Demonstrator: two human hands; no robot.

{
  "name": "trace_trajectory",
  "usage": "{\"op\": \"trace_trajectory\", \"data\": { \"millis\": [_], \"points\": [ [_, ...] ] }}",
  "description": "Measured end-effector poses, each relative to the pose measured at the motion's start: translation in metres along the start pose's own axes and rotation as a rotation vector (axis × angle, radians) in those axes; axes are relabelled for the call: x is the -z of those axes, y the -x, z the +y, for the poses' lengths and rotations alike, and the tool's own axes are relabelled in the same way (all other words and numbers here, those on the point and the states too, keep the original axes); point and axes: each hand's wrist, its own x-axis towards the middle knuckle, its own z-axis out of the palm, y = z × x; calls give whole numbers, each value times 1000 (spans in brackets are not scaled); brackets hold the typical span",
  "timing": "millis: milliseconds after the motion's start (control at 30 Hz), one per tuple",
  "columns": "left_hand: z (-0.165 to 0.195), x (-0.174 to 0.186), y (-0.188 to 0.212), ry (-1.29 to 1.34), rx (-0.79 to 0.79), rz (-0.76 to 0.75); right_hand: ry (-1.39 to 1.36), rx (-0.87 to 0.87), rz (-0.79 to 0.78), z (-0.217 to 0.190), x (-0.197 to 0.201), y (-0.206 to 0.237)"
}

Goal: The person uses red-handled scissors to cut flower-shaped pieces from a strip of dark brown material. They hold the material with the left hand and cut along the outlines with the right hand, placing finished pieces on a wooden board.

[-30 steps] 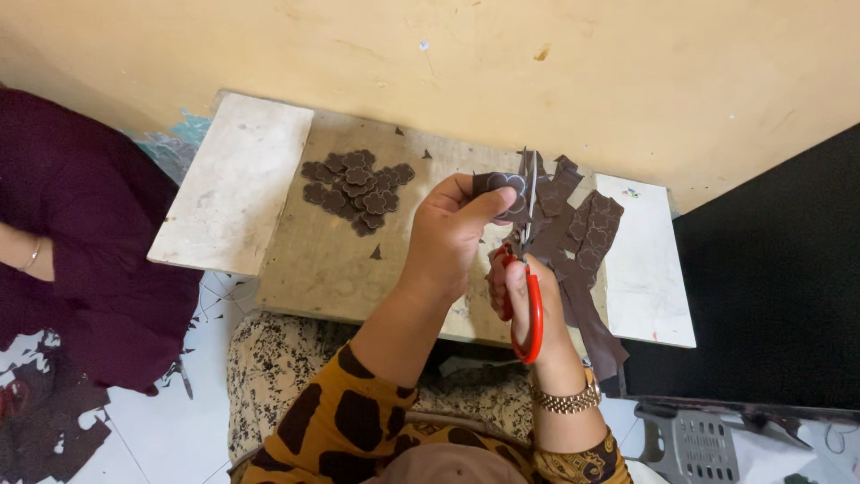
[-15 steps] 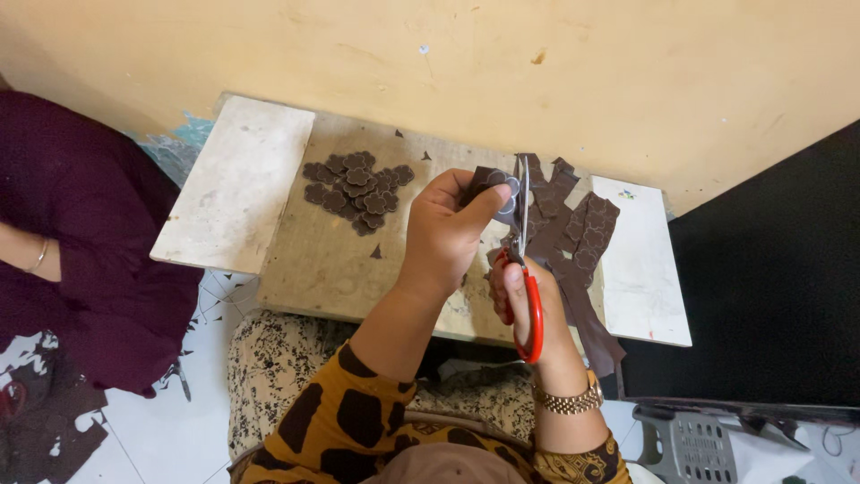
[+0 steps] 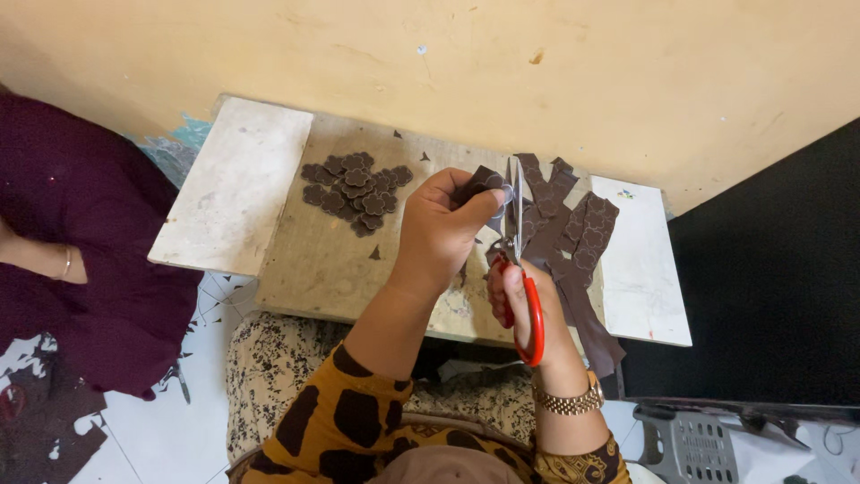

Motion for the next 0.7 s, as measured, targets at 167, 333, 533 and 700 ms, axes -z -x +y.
{"op": "trace_trajectory", "data": {
  "millis": [167, 333, 533, 700],
  "points": [
    [2, -4, -1, -17, 21, 33, -8, 5, 11, -4, -4, 0],
    [8, -8, -3, -42, 165, 95, 11, -29, 1, 1, 2, -1],
    [1, -7, -5, -111, 135, 90, -81, -133, 11, 17, 5, -3],
    [-11, 2, -6, -141, 104, 80, -66, -59, 26, 22, 6, -10]
  ]
}}
